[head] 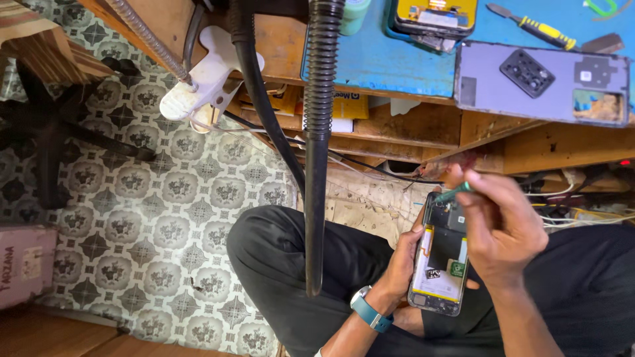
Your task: The person uses a small tool to pry and separate the screen assembly from the smartphone's frame. They then use a yellow plastic tool to carefully work along the edges of the device to release the adhesive.
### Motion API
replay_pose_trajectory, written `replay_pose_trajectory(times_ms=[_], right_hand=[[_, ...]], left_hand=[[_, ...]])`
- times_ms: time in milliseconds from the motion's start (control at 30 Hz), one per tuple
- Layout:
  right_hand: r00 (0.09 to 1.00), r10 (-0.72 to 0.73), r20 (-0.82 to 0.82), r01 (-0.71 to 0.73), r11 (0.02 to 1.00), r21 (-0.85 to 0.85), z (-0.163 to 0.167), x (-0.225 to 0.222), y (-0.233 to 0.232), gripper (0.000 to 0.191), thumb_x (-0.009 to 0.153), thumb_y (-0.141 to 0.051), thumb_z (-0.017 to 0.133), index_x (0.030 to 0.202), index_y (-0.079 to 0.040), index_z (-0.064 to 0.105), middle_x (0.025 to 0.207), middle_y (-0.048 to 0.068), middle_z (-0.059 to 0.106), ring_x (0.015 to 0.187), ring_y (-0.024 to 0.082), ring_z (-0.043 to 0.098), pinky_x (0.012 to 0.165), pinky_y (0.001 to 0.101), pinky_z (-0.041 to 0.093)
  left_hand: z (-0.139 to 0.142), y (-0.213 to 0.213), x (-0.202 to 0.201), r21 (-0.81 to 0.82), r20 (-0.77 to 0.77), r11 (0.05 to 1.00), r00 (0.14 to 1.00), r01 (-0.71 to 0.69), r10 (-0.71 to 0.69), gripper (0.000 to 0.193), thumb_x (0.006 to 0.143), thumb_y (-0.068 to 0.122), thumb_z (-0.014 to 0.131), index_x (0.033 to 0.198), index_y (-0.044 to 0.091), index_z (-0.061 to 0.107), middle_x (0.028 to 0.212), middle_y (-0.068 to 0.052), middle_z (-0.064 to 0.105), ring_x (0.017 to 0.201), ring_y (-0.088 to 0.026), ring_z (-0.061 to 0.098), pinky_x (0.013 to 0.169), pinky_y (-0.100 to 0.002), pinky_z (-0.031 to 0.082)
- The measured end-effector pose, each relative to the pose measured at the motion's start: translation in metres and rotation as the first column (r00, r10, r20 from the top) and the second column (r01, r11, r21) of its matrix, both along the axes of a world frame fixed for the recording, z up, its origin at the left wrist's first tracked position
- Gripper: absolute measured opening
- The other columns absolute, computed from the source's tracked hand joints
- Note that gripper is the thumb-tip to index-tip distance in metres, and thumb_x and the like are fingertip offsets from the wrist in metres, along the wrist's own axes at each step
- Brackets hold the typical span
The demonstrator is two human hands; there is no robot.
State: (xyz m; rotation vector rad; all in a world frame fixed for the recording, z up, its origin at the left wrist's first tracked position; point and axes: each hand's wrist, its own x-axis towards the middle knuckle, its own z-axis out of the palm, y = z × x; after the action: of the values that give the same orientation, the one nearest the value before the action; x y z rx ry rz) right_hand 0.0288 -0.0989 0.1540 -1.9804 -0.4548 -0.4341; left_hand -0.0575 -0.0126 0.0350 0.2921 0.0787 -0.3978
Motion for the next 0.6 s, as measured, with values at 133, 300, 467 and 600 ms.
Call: replay_pose_trajectory(times_ms=[133,300,467,600], right_hand=[[0.999,0.038,0.011,-0.039,0.998,0.04,0.006,-0.003,0.005,0.025,0.094,0.011,0.074,0.116,0.003,0.063,0.111,0.018,0.065,0.08,0.006,0.066,0.055,0.014,0.047],[0.997,0.063,-0.053,-0.059,0.995,0.074,0.016,-0.004,0.013,0.025,0.094,0.01,0.065,0.117,0.004,0.062,0.113,0.019,0.067,0.1,0.017,0.071,0.083,0.0194,0.056],[0.988,0.152,-0.002,-0.152,0.988,0.026,0.021,0.002,0.016,0.027,0.093,0.016,0.06,0.118,0.007,0.059,0.111,0.018,0.07,0.102,0.026,0.072,0.086,0.0257,0.06],[0.981,0.184,0.062,-0.188,0.98,0.067,0.017,0.003,0.016,0.033,0.094,0.01,0.067,0.124,0.003,0.056,0.117,0.016,0.064,0.107,0.022,0.069,0.085,0.0245,0.06]], left_hand=[[-0.001,0.0,-0.001,-0.072,-0.063,0.997,0.997,0.035,-0.039,0.063,0.116,0.045,0.027,0.163,0.005,0.037,0.142,-0.018,0.059,0.117,-0.029,0.067,0.098,-0.05,0.057],[-0.007,-0.002,-0.002,-0.179,-0.056,0.983,0.997,0.033,-0.043,0.061,0.12,0.047,0.028,0.158,0.0,0.038,0.139,-0.02,0.059,0.118,-0.033,0.067,0.099,-0.054,0.058],[-0.008,-0.001,-0.002,-0.107,-0.062,0.994,0.997,0.03,-0.037,0.062,0.117,0.045,0.028,0.161,0.002,0.039,0.139,-0.018,0.061,0.117,-0.032,0.067,0.1,-0.052,0.058],[-0.001,0.001,0.0,-0.128,-0.078,0.99,0.995,0.05,-0.06,0.065,0.119,0.046,0.028,0.158,-0.004,0.041,0.137,-0.022,0.063,0.117,-0.033,0.067,0.101,-0.049,0.058]])
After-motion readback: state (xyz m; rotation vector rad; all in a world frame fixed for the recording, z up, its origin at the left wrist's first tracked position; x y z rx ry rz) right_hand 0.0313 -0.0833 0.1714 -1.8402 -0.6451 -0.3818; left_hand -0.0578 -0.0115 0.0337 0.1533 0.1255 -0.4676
